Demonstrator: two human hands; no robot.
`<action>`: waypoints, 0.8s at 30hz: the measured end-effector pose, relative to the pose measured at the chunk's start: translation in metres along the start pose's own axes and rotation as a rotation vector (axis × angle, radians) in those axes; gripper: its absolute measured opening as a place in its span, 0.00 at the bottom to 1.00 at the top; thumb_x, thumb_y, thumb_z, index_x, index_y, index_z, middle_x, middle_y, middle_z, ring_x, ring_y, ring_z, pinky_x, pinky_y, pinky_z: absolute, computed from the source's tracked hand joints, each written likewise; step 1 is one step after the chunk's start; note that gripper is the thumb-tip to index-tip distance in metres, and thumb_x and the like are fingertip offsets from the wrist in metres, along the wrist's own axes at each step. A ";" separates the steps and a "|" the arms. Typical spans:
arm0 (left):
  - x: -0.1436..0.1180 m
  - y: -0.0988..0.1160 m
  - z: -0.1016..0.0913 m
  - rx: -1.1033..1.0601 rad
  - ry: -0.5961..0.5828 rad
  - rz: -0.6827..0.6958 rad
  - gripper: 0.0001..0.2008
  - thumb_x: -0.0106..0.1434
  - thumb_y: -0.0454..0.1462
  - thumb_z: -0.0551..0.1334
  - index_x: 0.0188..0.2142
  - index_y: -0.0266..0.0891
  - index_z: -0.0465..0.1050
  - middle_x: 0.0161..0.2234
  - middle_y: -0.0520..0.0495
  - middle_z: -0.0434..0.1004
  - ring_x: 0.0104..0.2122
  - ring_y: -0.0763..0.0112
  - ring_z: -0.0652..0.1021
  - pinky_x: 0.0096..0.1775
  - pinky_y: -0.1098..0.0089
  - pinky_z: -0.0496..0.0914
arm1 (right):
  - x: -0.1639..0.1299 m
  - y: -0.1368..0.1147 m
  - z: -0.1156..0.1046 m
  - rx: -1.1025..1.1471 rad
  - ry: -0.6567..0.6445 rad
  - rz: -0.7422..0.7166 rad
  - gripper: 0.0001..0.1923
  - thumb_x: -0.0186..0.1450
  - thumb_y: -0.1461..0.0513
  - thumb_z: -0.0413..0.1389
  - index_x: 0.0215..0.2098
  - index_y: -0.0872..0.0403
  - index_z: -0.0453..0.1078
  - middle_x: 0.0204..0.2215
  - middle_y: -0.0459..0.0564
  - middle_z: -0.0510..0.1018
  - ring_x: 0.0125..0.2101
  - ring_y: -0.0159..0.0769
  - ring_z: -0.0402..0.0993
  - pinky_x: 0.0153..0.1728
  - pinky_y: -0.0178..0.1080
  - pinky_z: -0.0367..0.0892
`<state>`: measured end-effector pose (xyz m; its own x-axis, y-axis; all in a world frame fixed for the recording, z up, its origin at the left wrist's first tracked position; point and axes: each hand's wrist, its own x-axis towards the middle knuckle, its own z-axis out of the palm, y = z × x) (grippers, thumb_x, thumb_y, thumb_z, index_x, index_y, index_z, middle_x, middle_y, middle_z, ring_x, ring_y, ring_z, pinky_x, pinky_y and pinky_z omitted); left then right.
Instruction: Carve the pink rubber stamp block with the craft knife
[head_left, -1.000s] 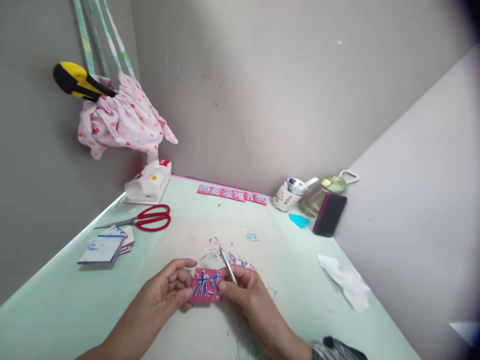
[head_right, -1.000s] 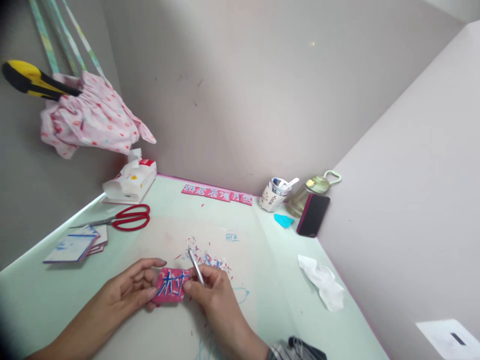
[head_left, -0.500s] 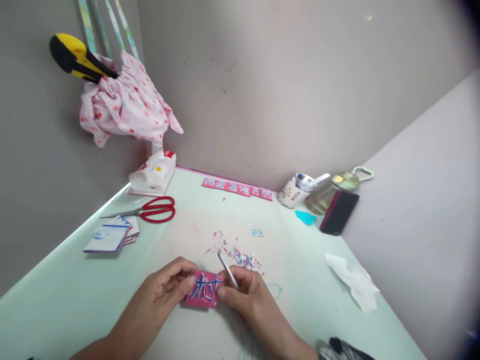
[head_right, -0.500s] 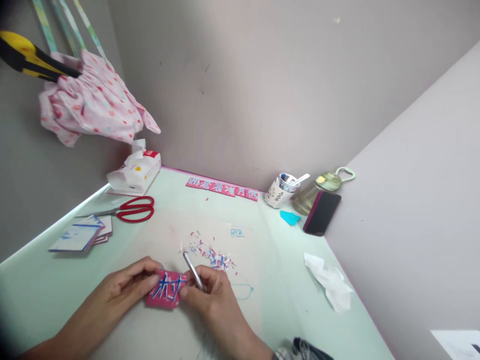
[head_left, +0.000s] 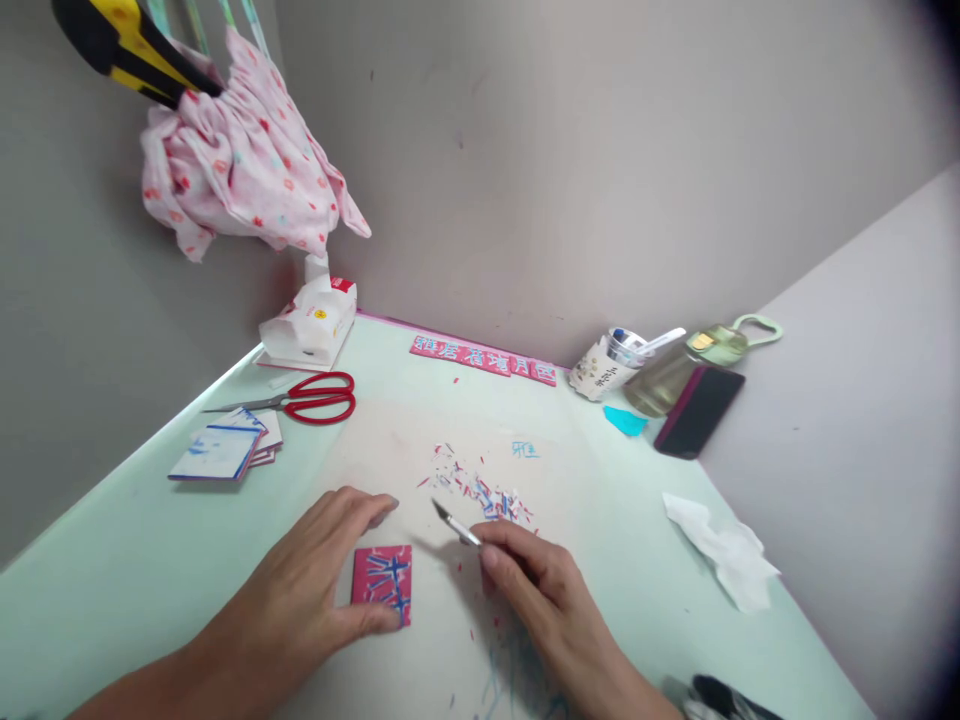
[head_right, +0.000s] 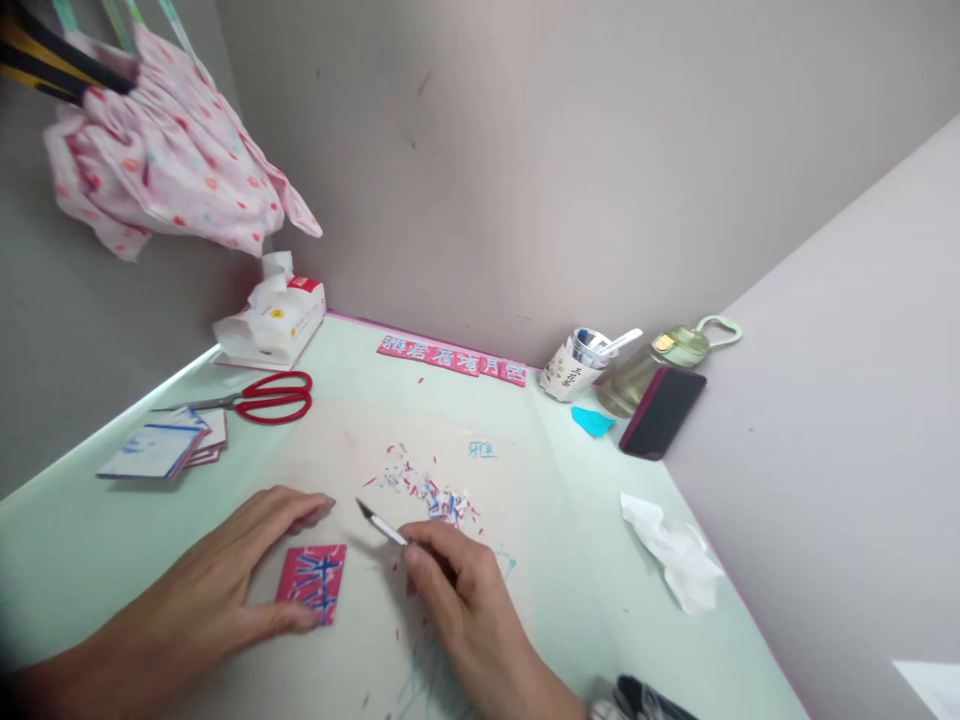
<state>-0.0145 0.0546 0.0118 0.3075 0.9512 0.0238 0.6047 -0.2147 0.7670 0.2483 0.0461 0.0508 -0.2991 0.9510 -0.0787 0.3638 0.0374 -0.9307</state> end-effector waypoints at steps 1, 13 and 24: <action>-0.003 0.000 0.002 0.024 -0.015 -0.009 0.30 0.54 0.37 0.72 0.56 0.50 0.71 0.53 0.49 0.75 0.55 0.54 0.74 0.56 0.59 0.68 | -0.004 0.002 -0.002 -0.046 -0.020 -0.027 0.15 0.76 0.53 0.52 0.43 0.53 0.75 0.31 0.46 0.75 0.31 0.33 0.67 0.32 0.35 0.62; -0.008 0.013 0.004 0.066 -0.036 -0.030 0.19 0.55 0.31 0.69 0.46 0.50 0.76 0.46 0.53 0.76 0.49 0.58 0.74 0.51 0.61 0.69 | -0.015 0.009 0.002 -0.455 -0.150 -0.362 0.15 0.75 0.66 0.49 0.54 0.54 0.75 0.37 0.53 0.76 0.35 0.37 0.73 0.35 0.37 0.71; -0.006 0.016 0.001 0.026 -0.061 -0.078 0.19 0.56 0.33 0.69 0.47 0.49 0.76 0.46 0.53 0.77 0.49 0.58 0.75 0.52 0.59 0.69 | -0.017 0.017 0.003 -0.543 -0.126 -0.473 0.18 0.75 0.68 0.47 0.57 0.54 0.72 0.35 0.52 0.74 0.30 0.35 0.72 0.29 0.36 0.70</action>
<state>-0.0062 0.0449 0.0229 0.3030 0.9501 -0.0749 0.6472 -0.1475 0.7479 0.2569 0.0298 0.0352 -0.6201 0.7541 0.2165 0.5469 0.6133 -0.5699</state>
